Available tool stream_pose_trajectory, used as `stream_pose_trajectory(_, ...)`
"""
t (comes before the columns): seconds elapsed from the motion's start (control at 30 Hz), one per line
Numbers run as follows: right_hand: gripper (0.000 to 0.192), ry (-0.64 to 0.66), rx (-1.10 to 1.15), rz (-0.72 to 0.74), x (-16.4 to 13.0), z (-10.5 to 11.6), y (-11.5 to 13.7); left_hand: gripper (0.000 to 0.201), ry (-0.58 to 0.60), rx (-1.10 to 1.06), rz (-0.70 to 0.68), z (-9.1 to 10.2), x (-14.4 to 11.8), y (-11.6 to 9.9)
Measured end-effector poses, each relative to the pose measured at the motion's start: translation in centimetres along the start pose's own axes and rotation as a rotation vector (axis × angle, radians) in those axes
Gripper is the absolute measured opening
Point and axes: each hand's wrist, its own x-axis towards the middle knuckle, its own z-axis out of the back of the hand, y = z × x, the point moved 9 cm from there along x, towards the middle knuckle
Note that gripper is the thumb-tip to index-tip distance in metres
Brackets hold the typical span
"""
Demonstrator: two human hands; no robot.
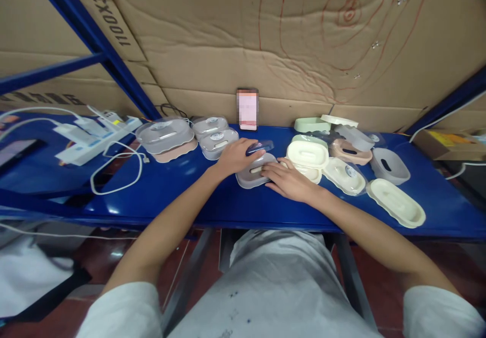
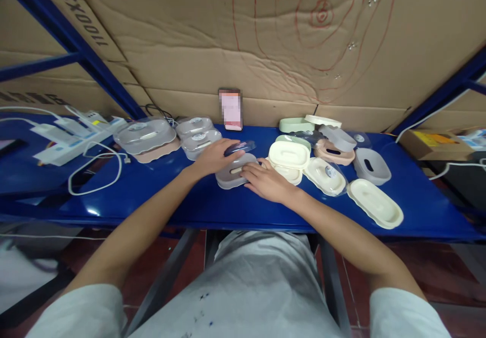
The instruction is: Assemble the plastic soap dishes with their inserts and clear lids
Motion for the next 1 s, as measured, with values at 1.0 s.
stream_pose_trajectory(1.0,0.041,-0.256,-0.169,-0.363,0.8,6.4,-8.9,0.040,-0.130,0.048,-0.490,5.3,-2.1,-8.0)
